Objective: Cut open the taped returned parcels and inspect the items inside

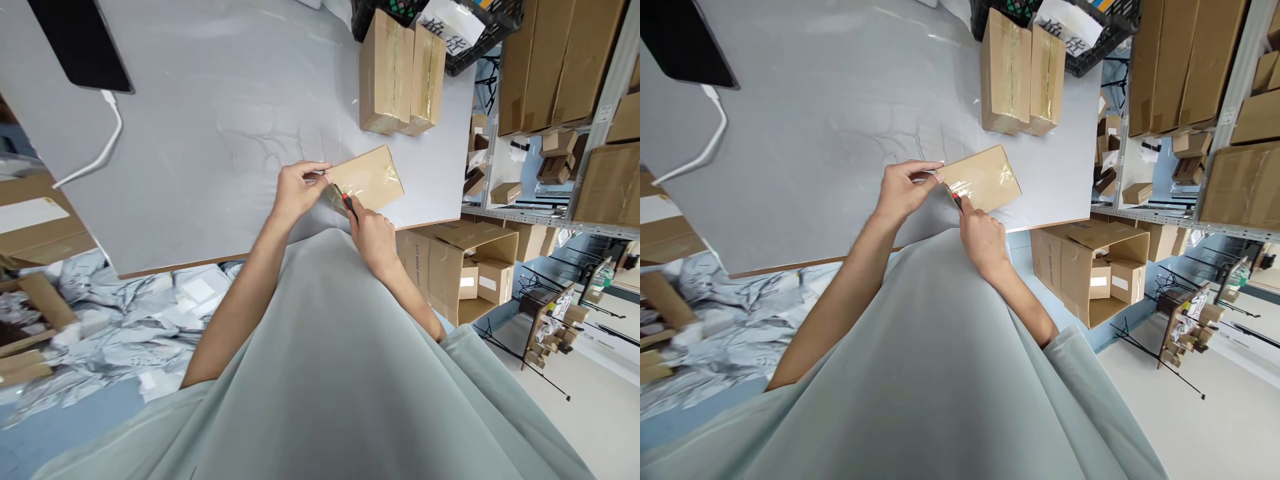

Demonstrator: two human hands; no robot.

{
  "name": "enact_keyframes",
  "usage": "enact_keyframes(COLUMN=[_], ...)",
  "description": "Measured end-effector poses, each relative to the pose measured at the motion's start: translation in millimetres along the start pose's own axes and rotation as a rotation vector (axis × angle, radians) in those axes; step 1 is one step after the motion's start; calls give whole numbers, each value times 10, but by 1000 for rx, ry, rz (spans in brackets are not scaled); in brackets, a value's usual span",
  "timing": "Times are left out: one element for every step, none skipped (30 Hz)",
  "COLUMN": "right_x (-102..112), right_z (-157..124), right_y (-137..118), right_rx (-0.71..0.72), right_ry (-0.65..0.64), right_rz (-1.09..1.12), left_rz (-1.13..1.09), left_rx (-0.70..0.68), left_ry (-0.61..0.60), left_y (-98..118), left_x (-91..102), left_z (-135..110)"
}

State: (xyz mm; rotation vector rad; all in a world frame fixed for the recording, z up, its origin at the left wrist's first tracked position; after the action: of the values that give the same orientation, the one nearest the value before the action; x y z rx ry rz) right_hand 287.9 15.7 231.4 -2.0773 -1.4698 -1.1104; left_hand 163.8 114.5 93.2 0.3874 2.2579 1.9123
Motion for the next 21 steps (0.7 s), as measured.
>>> enact_keyframes(right_x=[14, 26, 35, 40, 42, 38, 31, 19, 5, -10, -23, -30, -31, -26, -15, 0, 16, 29, 41, 50, 57], right_z=[1, 3, 3, -2, -13, -31, -55, -83, -110, -134, -150, -156, -152, -138, -119, -99, -81, -70, -66, -70, -79], right_y=[-30, -53, -66, -68, -60, -42, -20, 6, 33, 59, 85, 107, 126, 139, 147, 152, 158, 169, 182, 197, 211], right_rx=[-2, 0, 3, 7, 9, 9, 9, 8, 7, 4, -2, -8, -14, -13, -3, 12, 28, 39, 46, 45, 39], right_ry=[-3, -9, -17, -27, -36, -44, -52, -59, -68, -79, -89, -99, -107, -112, -112, -110, -107, -104, -99, -93, -86], right_rz=[-8, -14, -20, -28, -38, -50, -62, -73, -81, -87, -91, -90, -85, -72, -52, -29, -6, 14, 30, 42, 54], left_rz=[10, 21, 33, 44, 55, 64, 73, 81, 85, 86, 84, 80, 77, 77, 81, 87, 93, 99, 103, 108, 113], left_rx=[-5, -8, -9, -8, -8, -7, -5, -4, -2, -2, -2, -3, -5, -9, -12, -15, -17, -19, -20, -20, -19], left_ry=[15, 30, 44, 57, 71, 88, 104, 118, 127, 129, 128, 124, 120, 120, 124, 130, 135, 137, 137, 134, 130], left_y=[-5, -10, -15, -18, -19, -18, -16, -13, -9, -5, -1, 4, 9, 15, 21, 27, 33, 37, 41, 41, 39], left_x=[-4, -10, -20, -32, -45, -56, -65, -72, -77, -81, -82, -80, -74, -65, -53, -41, -33, -30, -32, -38, -45], left_z=[1, 0, -3, -9, -18, -30, -44, -60, -76, -91, -103, -113, -120, -123, -124, -121, -117, -111, -105, -98, -92])
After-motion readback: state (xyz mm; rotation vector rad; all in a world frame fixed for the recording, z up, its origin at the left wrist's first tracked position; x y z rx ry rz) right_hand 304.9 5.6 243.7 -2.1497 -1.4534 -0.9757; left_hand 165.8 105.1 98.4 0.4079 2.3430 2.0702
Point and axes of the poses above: each hand's wrist, its own z-axis towards the middle knuckle, its own x-axis out of the back of the hand, y = z × x, the point moved 6 cm from there along z, towards the middle knuckle, and after that the axes turned 8 degrees about -x, right-handed, at the moved point
